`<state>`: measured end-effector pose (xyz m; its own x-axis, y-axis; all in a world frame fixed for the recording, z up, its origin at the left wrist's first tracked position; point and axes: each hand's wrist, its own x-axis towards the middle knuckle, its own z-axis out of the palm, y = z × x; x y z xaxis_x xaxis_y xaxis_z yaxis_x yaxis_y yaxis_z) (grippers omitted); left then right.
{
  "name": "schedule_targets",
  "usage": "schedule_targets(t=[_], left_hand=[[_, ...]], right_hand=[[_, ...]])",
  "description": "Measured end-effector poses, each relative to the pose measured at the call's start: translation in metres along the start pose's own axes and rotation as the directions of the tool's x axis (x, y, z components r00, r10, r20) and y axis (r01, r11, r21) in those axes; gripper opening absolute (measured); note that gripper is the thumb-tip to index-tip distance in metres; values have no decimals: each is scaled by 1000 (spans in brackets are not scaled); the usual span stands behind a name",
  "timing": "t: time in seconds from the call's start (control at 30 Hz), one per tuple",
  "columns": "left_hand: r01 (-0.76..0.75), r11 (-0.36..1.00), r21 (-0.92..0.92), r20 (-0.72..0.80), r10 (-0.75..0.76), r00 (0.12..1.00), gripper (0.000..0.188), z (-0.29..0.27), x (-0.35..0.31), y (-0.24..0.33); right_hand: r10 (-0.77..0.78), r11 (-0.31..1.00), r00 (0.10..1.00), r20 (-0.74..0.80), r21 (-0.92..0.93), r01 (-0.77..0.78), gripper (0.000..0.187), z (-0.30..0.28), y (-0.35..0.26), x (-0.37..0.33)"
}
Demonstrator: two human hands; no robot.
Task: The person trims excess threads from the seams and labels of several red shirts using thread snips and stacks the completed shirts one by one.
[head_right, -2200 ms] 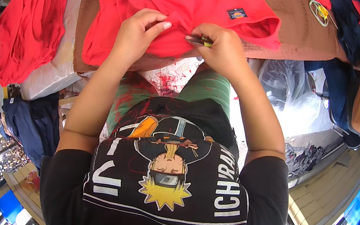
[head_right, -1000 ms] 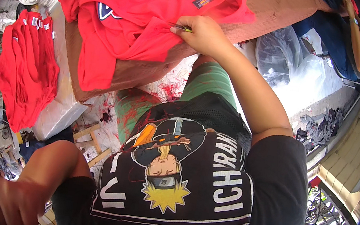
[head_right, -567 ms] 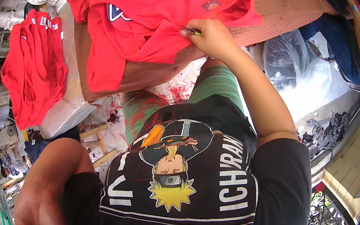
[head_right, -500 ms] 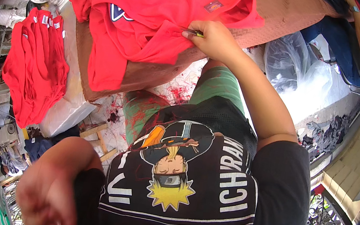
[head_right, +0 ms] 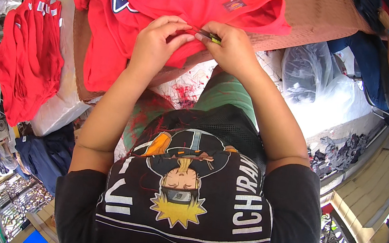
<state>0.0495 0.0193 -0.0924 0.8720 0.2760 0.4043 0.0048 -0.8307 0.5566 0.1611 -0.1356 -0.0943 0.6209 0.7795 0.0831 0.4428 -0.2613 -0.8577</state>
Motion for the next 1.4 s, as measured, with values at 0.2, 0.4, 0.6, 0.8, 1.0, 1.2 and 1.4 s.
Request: schedule_targets(t=[0.2,0.4,0.6,0.8,1.0,1.2,1.4], left_hand=[[275,950,-151,203,-242,949,18,-18,12,-1],[80,994,-77,259,-57,964,17,-27,25,0],[288,936,-204,464,-167,870,16,-30,33,0],[366,887,-280,482,-200,853,15,-28,32,-3],[347,891,-292,466,-184,865,15,-27,30,-2],[348,890,-294,450,-192,872,14,-27,29,1],[326,919,-222,439,-204,875,12,-35,30,12]], right_hand=[[102,989,994,34,-106,-98,28,-10,-6,2],[0,995,998,62,97,-6,28,-22,-28,-2],[-47,999,997,68,12,47,24,-8,-18,-6],[-68,998,996,50,-15,69,25,-5,-12,-5],[6,1000,998,55,-31,-5,25,-7,-17,-8],[-14,999,999,50,-34,16,26,-5,-11,-7],[-87,990,996,22,-107,89,26,-7,-15,-7]])
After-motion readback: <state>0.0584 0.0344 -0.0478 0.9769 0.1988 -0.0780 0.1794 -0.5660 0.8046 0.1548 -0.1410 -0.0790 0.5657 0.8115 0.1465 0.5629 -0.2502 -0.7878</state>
